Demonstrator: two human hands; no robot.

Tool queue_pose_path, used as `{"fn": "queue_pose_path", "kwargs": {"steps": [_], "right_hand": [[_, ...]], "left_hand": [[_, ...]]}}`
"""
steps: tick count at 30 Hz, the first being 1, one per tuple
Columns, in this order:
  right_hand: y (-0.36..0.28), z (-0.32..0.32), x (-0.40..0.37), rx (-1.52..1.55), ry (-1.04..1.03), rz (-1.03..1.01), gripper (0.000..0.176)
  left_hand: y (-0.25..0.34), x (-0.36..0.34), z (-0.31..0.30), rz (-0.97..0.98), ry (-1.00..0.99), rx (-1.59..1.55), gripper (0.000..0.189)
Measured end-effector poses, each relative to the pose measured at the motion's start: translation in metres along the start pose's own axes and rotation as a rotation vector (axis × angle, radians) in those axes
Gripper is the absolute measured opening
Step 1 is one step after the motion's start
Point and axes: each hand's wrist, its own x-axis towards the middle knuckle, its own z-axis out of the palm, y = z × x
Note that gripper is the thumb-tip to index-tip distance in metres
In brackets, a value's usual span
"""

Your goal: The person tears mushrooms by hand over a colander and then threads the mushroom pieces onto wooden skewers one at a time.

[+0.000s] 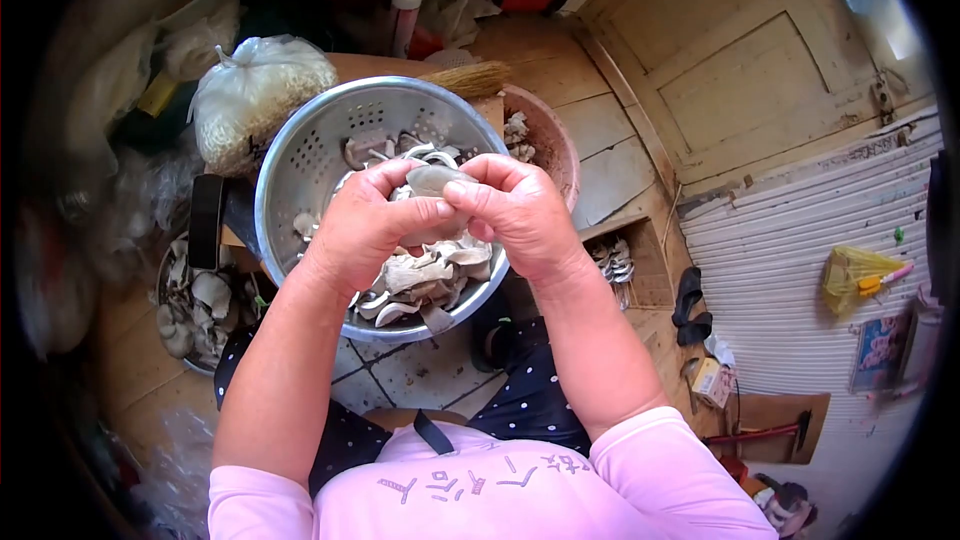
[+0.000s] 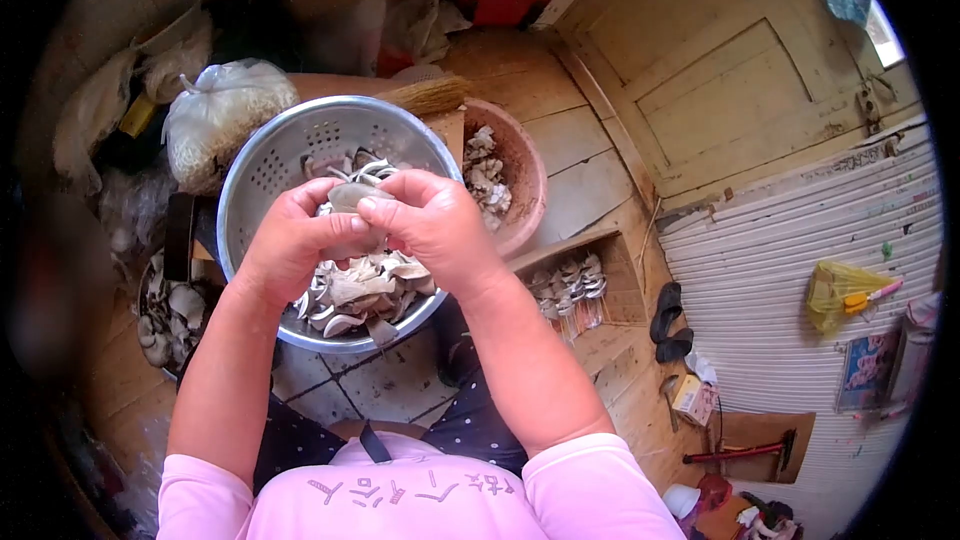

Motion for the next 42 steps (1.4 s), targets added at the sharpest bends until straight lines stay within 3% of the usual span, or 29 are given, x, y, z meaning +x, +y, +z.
{"fn": "queue_pose_path", "kwargs": {"steps": [10,12,19,22,25,30,32,36,42], "right_hand": [[-0.003,0.001,-0.005,0.144,-0.076,0.03,0.022],[0.001,-0.001,-0.002,0.138,-0.018,0.029,0.023],[-0.001,-0.001,0.0,-0.006,-0.023,0.0,0.027],[-0.001,0.0,0.002,-0.004,-0.02,-0.041,0.024],[-0.001,-0.003,0.005,0.138,0.124,-0.092,0.013],[-0.003,-0.014,0.006,0.25,0.096,-0.042,0.016],[-0.002,-0.002,0.004,0.192,-0.007,0.112,0.021],[0.002,0.008,0.003,0.073,-0.08,0.097,0.029],[0.009,0.006,0.004,0.038,-0.067,0.101,0.025]], "left_hand": [[-0.001,-0.006,-0.005,-0.074,-0.124,-0.305,0.043],[0.0,-0.008,-0.001,-0.078,-0.016,-0.261,0.047],[-0.003,-0.006,-0.005,-0.041,0.023,-0.172,0.049],[-0.009,-0.002,-0.007,-0.024,0.037,-0.222,0.047],[-0.009,0.001,-0.011,0.046,0.107,-0.482,0.036],[-0.001,-0.004,-0.01,0.068,0.217,-0.257,0.04],[-0.002,-0.006,-0.007,0.07,0.214,-0.197,0.041],[-0.001,-0.009,-0.007,0.032,0.097,-0.102,0.042],[-0.003,-0.009,-0.011,-0.038,0.045,-0.065,0.035]]}}
